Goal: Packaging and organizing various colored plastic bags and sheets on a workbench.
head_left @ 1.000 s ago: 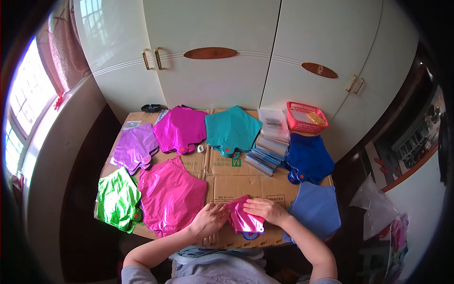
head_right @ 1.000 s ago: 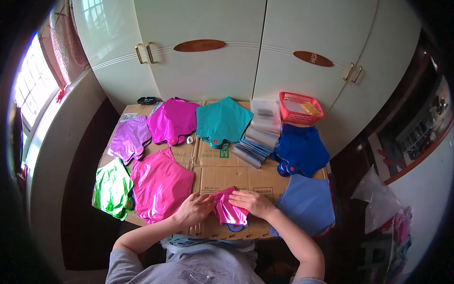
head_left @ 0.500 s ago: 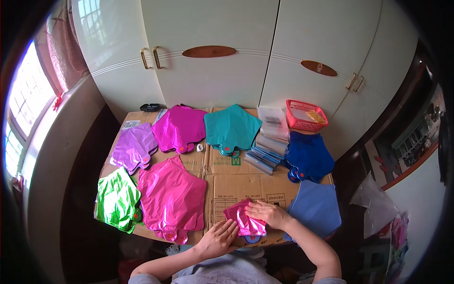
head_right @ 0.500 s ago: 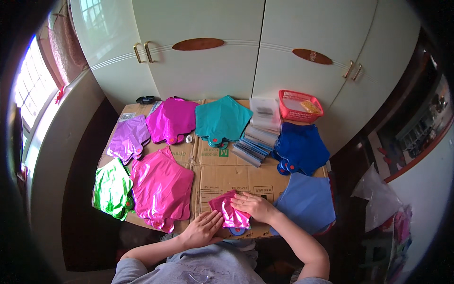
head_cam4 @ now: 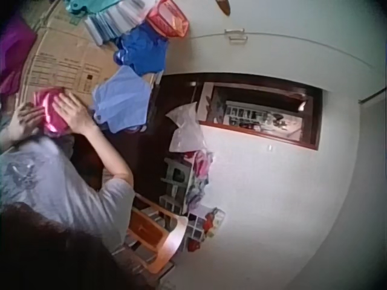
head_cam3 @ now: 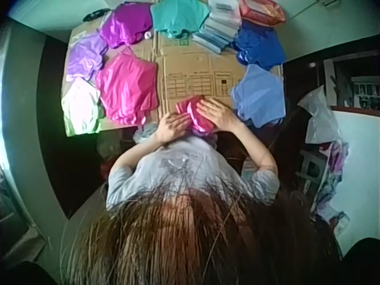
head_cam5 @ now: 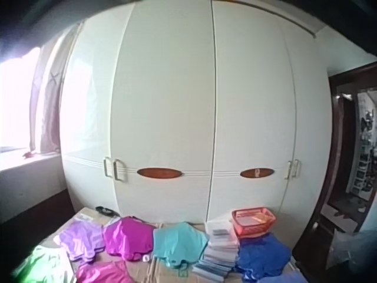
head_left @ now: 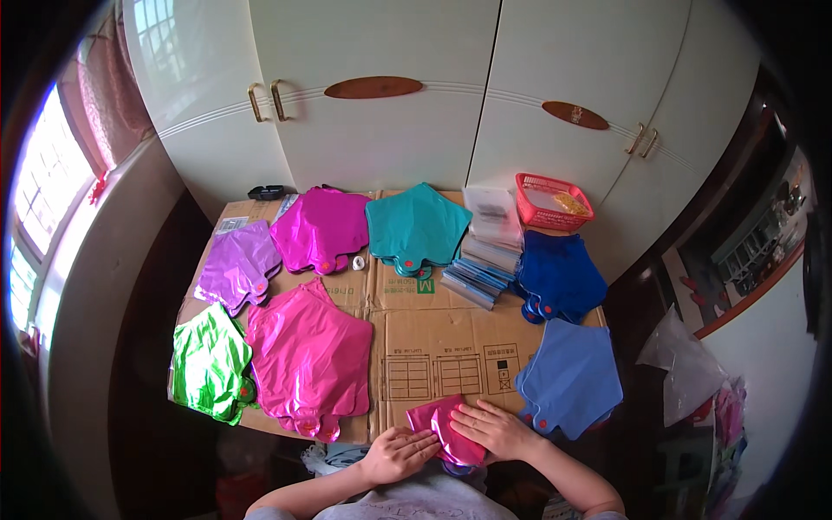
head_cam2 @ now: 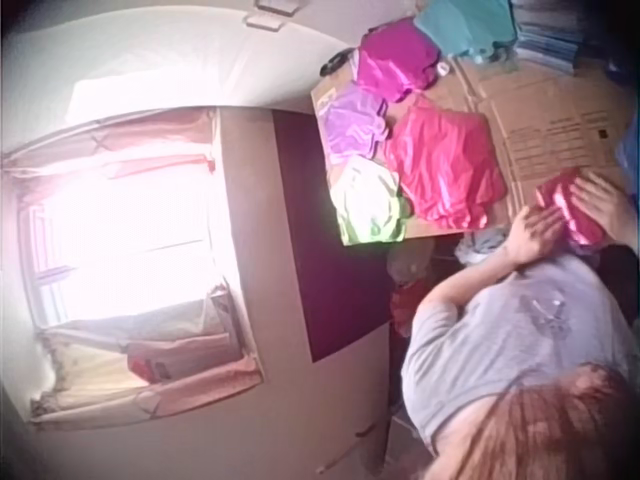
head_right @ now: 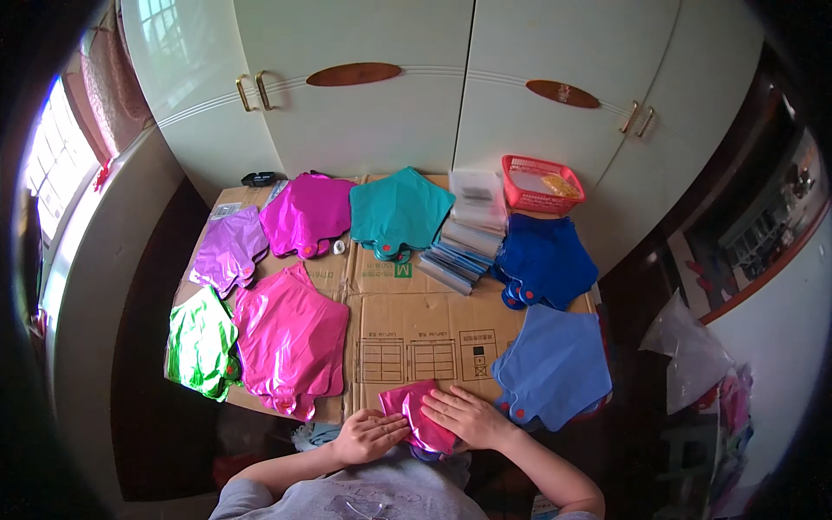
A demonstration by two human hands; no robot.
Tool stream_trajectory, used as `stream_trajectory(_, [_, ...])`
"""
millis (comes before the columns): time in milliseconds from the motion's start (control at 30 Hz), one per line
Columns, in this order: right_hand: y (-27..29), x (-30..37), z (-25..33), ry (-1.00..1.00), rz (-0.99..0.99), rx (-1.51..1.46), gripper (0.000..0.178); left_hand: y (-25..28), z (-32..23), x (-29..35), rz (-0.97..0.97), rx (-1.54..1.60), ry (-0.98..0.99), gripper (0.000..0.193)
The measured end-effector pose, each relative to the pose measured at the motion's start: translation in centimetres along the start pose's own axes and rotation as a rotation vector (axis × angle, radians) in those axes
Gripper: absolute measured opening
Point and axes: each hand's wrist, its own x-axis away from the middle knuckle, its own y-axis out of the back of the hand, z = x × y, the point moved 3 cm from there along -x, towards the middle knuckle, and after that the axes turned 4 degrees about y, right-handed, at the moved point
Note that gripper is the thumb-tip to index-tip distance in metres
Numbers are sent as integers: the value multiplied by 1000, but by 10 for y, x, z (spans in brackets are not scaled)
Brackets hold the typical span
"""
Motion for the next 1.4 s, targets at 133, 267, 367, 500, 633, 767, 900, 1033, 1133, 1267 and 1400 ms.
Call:
stream_trajectory(133, [2,3,-2,9,-352,-179,38,12,16,-14,-150,296,239,22])
stream_trajectory(267, [17,-19,-2,-447,-556,-478,18,33,31,-29,-87,646,781,13])
stream_trajectory(367, [16,-35,-13,-521,-611,-678,21,20,61,-30,-21,1142,970,16])
stream_trajectory(500, [3,-41,-25,-582,-443,-944,23,22,78,-26,73,1066,1039,16])
stream_trajectory(633, [2,-43,-29,-501,-524,-1436,15,28,81,-31,-14,1207,1087,13])
stream_trajectory(767, [-7,-40,-35,-583,-559,-1249,15,23,84,-27,-29,1152,1030,11])
stream_trajectory(900, [-15,-46,-34,-658,-690,-1245,15,19,86,-25,-80,1118,1007,10])
stream_trajectory(1033, [-15,-51,-30,-686,-763,-1232,11,23,83,-28,-90,1076,1003,10])
stream_trajectory(1133, [-15,-55,-30,-692,-835,-1125,7,20,87,-25,-108,1009,994,11])
stream_trajectory(1267, [4,-58,-16,-622,-887,-782,6,18,89,-24,-151,996,1000,12])
stream_trajectory(1400, [19,-62,-9,-464,-840,-602,8,21,86,-27,-157,964,1017,13])
